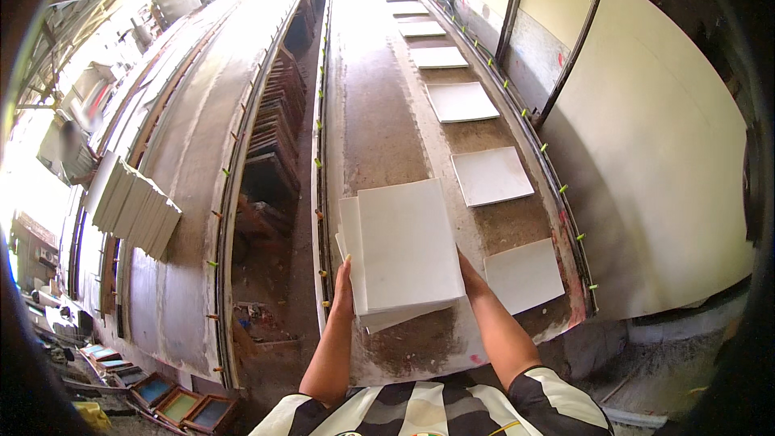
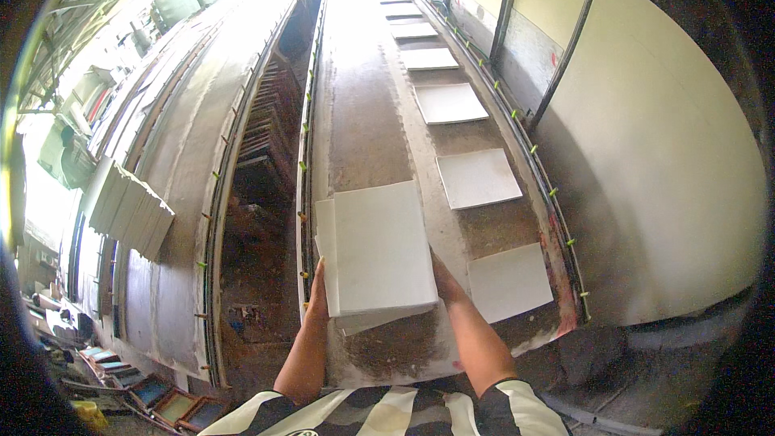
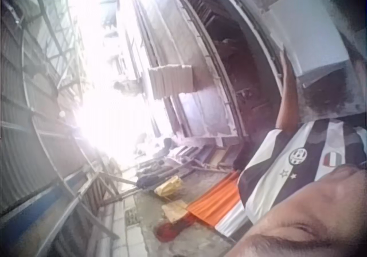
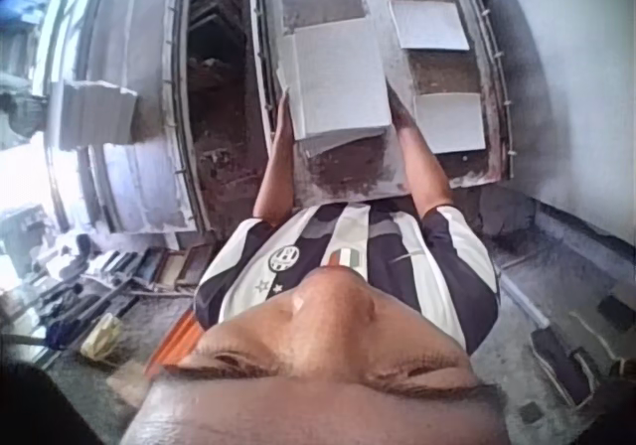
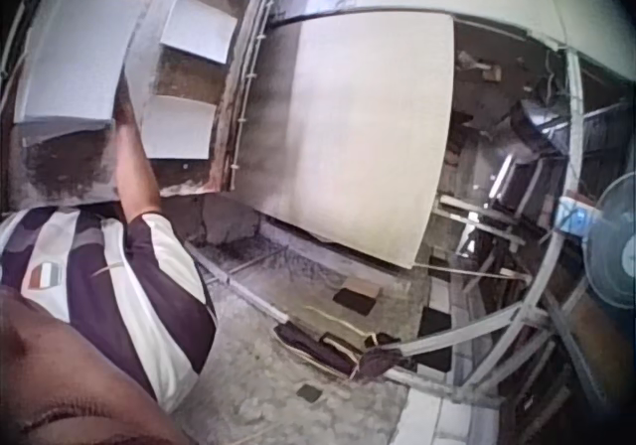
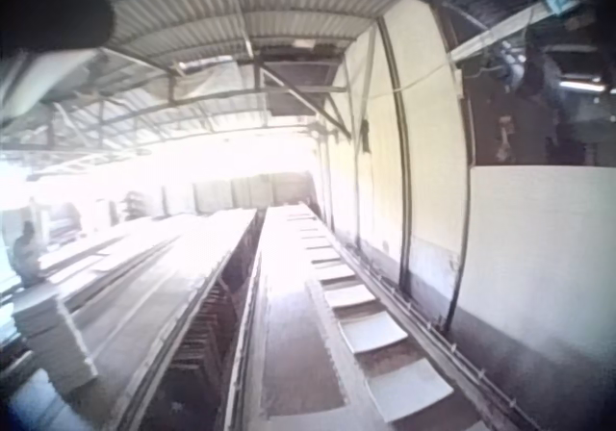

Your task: The person picks up stacks of white rectangular tiles from a conveyor belt and places them into wooden frames. The person repeats this process, moving tiles from the belt to the frames and stacking them neatly.

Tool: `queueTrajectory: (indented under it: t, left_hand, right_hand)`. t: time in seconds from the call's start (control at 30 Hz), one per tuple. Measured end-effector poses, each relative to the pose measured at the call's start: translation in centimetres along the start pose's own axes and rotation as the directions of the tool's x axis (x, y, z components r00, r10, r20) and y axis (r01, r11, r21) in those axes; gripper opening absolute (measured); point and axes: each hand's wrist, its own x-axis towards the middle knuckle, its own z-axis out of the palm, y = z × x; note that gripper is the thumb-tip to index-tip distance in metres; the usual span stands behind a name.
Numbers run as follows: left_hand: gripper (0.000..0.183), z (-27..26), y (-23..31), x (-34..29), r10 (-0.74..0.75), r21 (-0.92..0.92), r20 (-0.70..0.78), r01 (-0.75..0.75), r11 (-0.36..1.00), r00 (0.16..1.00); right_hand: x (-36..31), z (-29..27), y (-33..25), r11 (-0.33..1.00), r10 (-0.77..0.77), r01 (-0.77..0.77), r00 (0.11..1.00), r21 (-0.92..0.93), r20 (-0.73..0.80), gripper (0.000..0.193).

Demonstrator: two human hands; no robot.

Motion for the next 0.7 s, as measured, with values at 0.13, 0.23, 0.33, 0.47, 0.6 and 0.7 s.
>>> queueTrajectory:
  t: [0.13,0.23,0.33,0.47,0.6,0.7]
  left_hand:
    - [0.072,2.2,-0.2,-1.4,0.080,-0.053,0.033,-0.078,0.996,0.996]
    - [0.075,1.9,-1.5,-2.0,0.086,-0.090,0.054,-0.081,0.993,0.995]
    - [0.080,4.0,-0.9,-4.4,0.162,-0.061,0.056,-0.158,0.986,0.985]
    - [0.078,7.9,-1.1,-8.0,0.324,0.015,-0.038,-0.324,0.946,0.945]
    - [0.075,8.6,-3.5,-10.6,0.320,0.034,-0.091,-0.318,0.947,0.943]
    - [0.076,11.0,-5.4,-12.0,0.271,-0.036,-0.092,-0.276,0.961,0.958]
  right_hand:
    - [0.3,-0.9,-0.2,1.000,-0.011,0.009,0.997,0.027,0.076,0.072]
    - [0.2,-1.8,-0.2,0.995,-0.023,0.027,0.999,-0.101,0.048,0.084]
    - [0.3,-3.2,0.5,0.997,-0.058,0.063,0.993,-0.045,0.103,0.093]
    - [-1.5,-3.8,-1.7,0.996,-0.089,0.089,0.977,0.006,0.196,0.103]
    - [-4.5,-4.4,-4.2,0.976,-0.216,0.201,0.937,0.084,0.274,0.102]
    - [-6.7,-7.0,-4.8,0.989,-0.145,0.131,0.925,0.064,0.352,0.098]
